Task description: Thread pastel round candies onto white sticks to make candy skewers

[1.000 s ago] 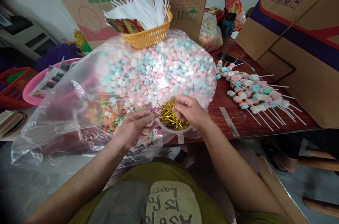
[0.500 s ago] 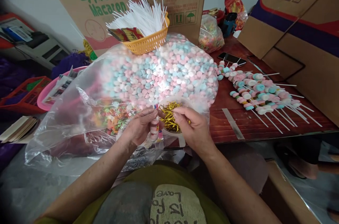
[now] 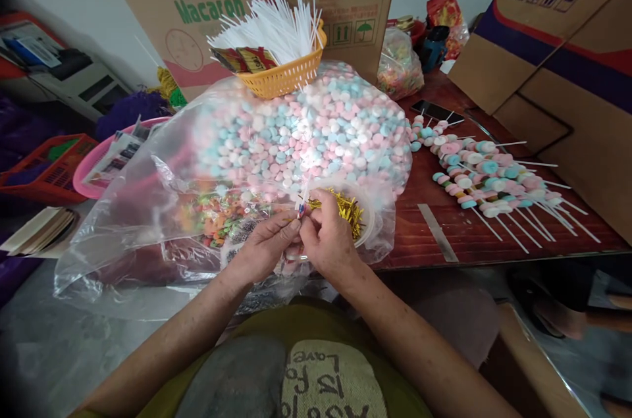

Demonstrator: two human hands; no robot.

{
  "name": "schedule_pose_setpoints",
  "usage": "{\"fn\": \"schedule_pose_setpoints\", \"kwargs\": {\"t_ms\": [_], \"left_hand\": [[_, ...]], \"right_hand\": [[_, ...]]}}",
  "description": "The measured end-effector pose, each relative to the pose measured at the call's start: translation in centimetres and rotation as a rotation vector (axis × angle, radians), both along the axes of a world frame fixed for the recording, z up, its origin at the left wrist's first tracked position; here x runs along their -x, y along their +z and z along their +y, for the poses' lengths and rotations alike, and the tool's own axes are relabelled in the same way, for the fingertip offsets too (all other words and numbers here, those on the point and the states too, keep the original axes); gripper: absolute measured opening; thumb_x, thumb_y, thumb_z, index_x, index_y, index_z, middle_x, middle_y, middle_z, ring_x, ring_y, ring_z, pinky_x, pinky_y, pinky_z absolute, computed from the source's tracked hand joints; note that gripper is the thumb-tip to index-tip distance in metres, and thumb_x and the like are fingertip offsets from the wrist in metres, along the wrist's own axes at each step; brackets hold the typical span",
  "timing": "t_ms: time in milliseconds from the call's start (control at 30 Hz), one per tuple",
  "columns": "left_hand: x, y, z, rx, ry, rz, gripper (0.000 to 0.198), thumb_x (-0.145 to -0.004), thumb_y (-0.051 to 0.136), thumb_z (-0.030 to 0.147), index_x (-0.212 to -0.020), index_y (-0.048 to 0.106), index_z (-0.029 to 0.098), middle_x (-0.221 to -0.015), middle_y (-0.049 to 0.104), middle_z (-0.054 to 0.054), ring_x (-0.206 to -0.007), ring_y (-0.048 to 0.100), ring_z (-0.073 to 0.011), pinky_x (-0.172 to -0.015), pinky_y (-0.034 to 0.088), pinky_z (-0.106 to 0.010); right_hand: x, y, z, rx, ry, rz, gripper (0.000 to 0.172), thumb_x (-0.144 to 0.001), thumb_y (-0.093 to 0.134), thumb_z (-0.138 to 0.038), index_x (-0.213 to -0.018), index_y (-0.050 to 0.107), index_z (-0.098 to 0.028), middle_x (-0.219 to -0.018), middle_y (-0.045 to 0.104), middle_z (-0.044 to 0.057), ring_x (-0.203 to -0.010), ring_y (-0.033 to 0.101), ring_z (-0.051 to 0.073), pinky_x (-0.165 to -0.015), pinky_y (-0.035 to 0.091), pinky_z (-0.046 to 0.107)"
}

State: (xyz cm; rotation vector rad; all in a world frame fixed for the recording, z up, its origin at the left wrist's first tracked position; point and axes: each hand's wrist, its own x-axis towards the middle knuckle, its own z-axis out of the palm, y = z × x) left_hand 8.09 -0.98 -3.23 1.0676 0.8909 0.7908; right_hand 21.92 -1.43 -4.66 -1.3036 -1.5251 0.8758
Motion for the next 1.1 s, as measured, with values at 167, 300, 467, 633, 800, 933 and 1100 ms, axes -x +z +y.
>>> {"fn": "schedule_pose_setpoints", "kwargs": {"t_ms": [167, 300, 467, 633, 800, 933, 1100], "left_hand": [[0.0, -0.2, 0.0, 0.096, 0.086, -0.026, 0.045, -0.074, 0.064, 0.057, -0.063, 0.045, 0.017, -0.053, 0.04, 0.006, -0.037, 0.033, -0.0036, -0.034, 0.025, -0.017], [0.9, 0.5, 0.6, 0.202, 0.009, -0.084, 0.042, -0.067, 0.075, 0.048, -0.06, 0.053, 0.013, -0.052, 0.045, 0.004, -0.04, 0.038, -0.0031, -0.037, 0.025, -0.016], [1.6, 1.0, 1.5, 0.423, -0.242, -0.236, 0.037, -0.053, 0.086, 0.034, -0.074, 0.066, 0.011, -0.063, 0.065, -0.005, -0.052, 0.059, -0.0119, -0.046, 0.041, -0.019], [1.0, 1.2, 1.3, 0.366, -0.148, -0.419, 0.049, -0.055, 0.086, 0.031, -0.096, 0.064, 0.015, -0.059, 0.068, -0.001, -0.049, 0.062, -0.0133, -0.05, 0.049, -0.022], [0.5, 1.3, 0.8, 0.322, 0.148, -0.437, 0.036, -0.059, 0.084, 0.026, -0.087, 0.064, 0.015, -0.055, 0.064, 0.002, -0.046, 0.058, -0.0085, -0.049, 0.048, -0.018], [0.7, 1.8, 0.6, 0.177, 0.228, -0.288, 0.033, -0.058, 0.084, 0.035, -0.071, 0.064, 0.012, -0.05, 0.06, 0.002, -0.044, 0.054, -0.0081, -0.045, 0.045, -0.018], [0.3, 1.6, 0.7, 0.046, 0.327, -0.069, 0.037, -0.068, 0.073, 0.046, -0.059, 0.057, 0.014, -0.036, 0.044, 0.007, -0.031, 0.035, -0.0046, -0.033, 0.029, -0.017]], "right_hand": [[0.3, 0.3, -0.3, 0.033, 0.015, 0.12, 0.038, -0.083, 0.051, -0.026, -0.117, 0.035, -0.02, -0.063, 0.058, -0.004, -0.06, 0.057, 0.015, -0.059, 0.046, 0.027], [-1.4, 1.9, -0.3, 0.072, 0.214, -0.042, 0.016, -0.086, 0.048, -0.03, -0.095, 0.055, -0.019, -0.065, 0.058, -0.001, -0.058, 0.053, 0.013, -0.055, 0.042, 0.024], [-3.3, 4.5, 0.4, -0.244, 0.512, -0.259, 0.021, -0.088, 0.046, -0.028, -0.076, 0.062, -0.021, -0.07, 0.065, 0.002, -0.068, 0.059, 0.015, -0.066, 0.045, 0.027], [-1.7, 4.1, 0.7, 0.068, 0.562, 0.146, 0.022, -0.088, 0.052, -0.035, -0.071, 0.054, -0.021, -0.066, 0.062, 0.0, -0.059, 0.059, 0.013, -0.057, 0.048, 0.026], [0.2, 2.3, 0.7, -0.022, 0.231, 0.079, 0.026, -0.09, 0.048, -0.032, -0.067, 0.045, -0.02, -0.061, 0.057, -0.001, -0.054, 0.054, 0.011, -0.054, 0.043, 0.023], [0.3, 1.8, 1.0, -0.521, 0.101, -0.461, 0.028, -0.091, 0.042, -0.023, -0.063, 0.041, -0.02, -0.056, 0.052, -0.001, -0.051, 0.045, 0.01, -0.051, 0.034, 0.023], [0.8, 1.0, 1.2, -0.809, 0.148, -0.695, 0.028, -0.09, 0.035, -0.01, -0.066, 0.047, -0.018, -0.058, 0.051, 0.002, -0.055, 0.045, 0.014, -0.054, 0.032, 0.028]]}}
